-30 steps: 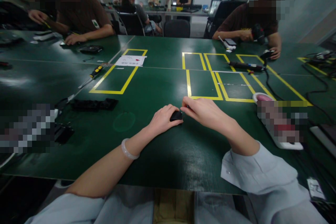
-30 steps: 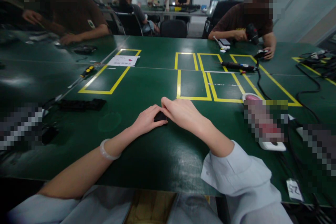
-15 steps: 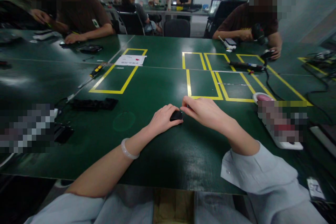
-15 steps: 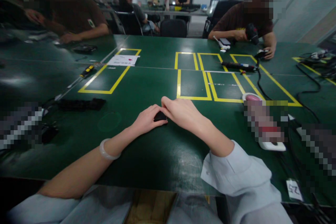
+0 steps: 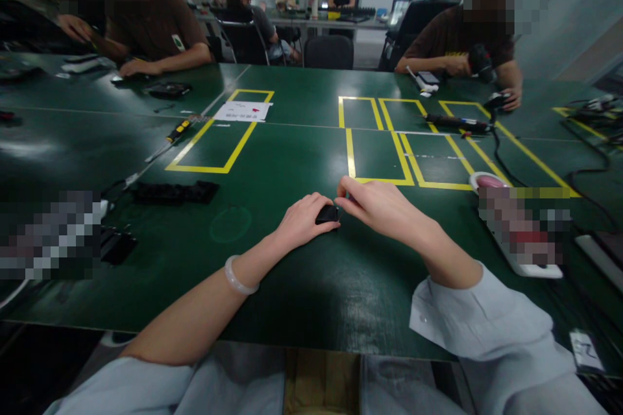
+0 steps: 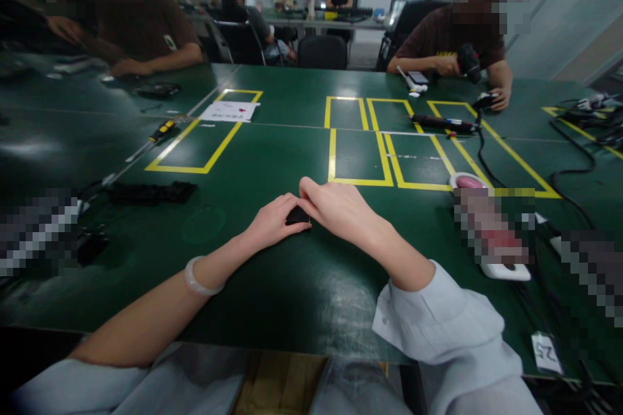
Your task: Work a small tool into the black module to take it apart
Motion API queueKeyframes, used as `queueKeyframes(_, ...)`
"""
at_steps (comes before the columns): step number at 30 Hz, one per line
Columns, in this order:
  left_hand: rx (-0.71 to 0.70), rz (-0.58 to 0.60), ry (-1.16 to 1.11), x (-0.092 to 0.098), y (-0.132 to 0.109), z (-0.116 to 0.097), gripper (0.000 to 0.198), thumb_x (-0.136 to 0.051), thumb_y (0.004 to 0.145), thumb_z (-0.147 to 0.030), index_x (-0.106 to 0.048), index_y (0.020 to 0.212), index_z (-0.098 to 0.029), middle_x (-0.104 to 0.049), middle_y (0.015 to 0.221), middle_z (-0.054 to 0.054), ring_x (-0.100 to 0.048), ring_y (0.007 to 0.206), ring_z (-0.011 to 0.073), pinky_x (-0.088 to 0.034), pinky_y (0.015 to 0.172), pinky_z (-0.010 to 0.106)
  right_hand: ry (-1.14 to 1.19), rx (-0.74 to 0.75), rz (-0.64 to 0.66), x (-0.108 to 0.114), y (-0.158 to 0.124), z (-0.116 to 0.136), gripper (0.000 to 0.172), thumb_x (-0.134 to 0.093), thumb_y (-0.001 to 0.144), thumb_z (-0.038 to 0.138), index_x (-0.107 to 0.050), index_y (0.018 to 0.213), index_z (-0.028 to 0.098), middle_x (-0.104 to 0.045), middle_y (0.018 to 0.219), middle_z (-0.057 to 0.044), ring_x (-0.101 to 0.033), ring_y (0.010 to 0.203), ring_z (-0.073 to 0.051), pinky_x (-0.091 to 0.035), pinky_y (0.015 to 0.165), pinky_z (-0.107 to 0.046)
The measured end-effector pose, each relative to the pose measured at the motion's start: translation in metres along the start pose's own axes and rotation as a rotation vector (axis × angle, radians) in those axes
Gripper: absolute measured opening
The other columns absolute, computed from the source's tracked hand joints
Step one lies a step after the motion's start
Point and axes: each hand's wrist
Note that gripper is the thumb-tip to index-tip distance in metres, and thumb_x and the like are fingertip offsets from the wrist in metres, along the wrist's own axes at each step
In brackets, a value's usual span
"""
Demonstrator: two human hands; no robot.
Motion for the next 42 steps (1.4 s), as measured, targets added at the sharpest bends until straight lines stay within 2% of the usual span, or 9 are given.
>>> queueKeyframes(10, -0.006, -0.008, -0.034, 0.0015, -0.0005, -0.0013, 0.041, -0.057, 0.084, -0.056, -0.054, 0.108, -0.023, -0.058, 0.104, 0.004, -0.057, 0.096, 0.0231, -0.047, 0.081, 0.035, 0.027, 0.034, 0.000, 0.0020, -0.0019, -0.0005, 0.016, -0.041, 0.090, 0.022, -0.049, 0.104, 0.020, -0.065, 0.080, -0.002, -0.056, 0.065, -0.015, -0.026, 0.056, -0.025)
queueKeyframes(13, -0.005, -0.005, -0.022, 0.0016, -0.0002, -0.0014, 0.041, -0.056, 0.085, -0.057, -0.054, 0.106, -0.022, -0.058, 0.103, 0.004, -0.056, 0.095, 0.0230, -0.047, 0.080, 0.035, 0.020, 0.031, -0.005, 0.0014, -0.0018, -0.0005, 0.016, -0.039, 0.093, 0.027, -0.049, 0.103, 0.021, -0.064, 0.078, -0.001, -0.056, 0.065, -0.015, -0.026, 0.056, -0.025)
queueKeyframes(17, 0.001, -0.005, -0.007, 0.0003, -0.0002, -0.0005, 0.041, -0.055, 0.084, -0.059, -0.055, 0.103, -0.022, -0.058, 0.101, 0.004, -0.056, 0.094, 0.0227, -0.047, 0.079, 0.035, -0.025, -0.002, 0.010, 0.0005, -0.0003, -0.0005, 0.026, -0.036, 0.097, 0.040, -0.052, 0.099, 0.021, -0.063, 0.072, -0.002, -0.056, 0.063, -0.016, -0.025, 0.056, -0.025)
queueKeyframes(28, -0.012, -0.009, -0.016, 0.0004, -0.0008, 0.0000, 0.042, -0.057, 0.084, -0.057, -0.054, 0.108, -0.023, -0.058, 0.104, 0.004, -0.057, 0.095, 0.0229, -0.047, 0.079, 0.035, 0.035, 0.032, 0.005, -0.0004, -0.0016, -0.0042, 0.019, -0.040, 0.091, 0.023, -0.048, 0.108, 0.020, -0.064, 0.079, -0.001, -0.056, 0.065, -0.015, -0.027, 0.057, -0.025)
queueKeyframes(32, -0.015, -0.017, -0.013, -0.0003, -0.0004, -0.0003, 0.042, -0.057, 0.084, -0.057, -0.054, 0.106, -0.021, -0.058, 0.102, 0.004, -0.057, 0.093, 0.0228, -0.048, 0.078, 0.035, 0.042, 0.030, -0.011, 0.0012, -0.0015, -0.0025, 0.016, -0.040, 0.093, 0.029, -0.049, 0.104, 0.020, -0.063, 0.076, 0.000, -0.055, 0.066, -0.015, -0.026, 0.056, -0.025)
queueKeyframes(36, -0.002, -0.014, -0.001, -0.0006, -0.0003, -0.0005, 0.042, -0.056, 0.084, -0.058, -0.055, 0.104, -0.021, -0.058, 0.099, 0.004, -0.057, 0.091, 0.0229, -0.048, 0.075, 0.035, 0.010, 0.015, -0.012, 0.0006, -0.0001, -0.0028, 0.025, -0.037, 0.096, 0.042, -0.052, 0.098, 0.021, -0.060, 0.070, 0.000, -0.054, 0.062, -0.015, -0.025, 0.055, -0.025)
queueKeyframes(42, -0.011, -0.007, -0.012, 0.0001, -0.0004, -0.0003, 0.042, -0.056, 0.085, -0.057, -0.054, 0.108, -0.022, -0.058, 0.103, 0.004, -0.057, 0.094, 0.0228, -0.047, 0.078, 0.035, -0.039, 0.000, -0.004, -0.0016, -0.0004, -0.0052, 0.022, -0.036, 0.097, 0.033, -0.053, 0.103, 0.020, -0.063, 0.072, -0.001, -0.055, 0.062, -0.015, -0.024, 0.056, -0.025)
Point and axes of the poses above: each hand's wrist, its own y-axis towards the middle knuckle, its own x-axis out of the back of the hand, z = x × y
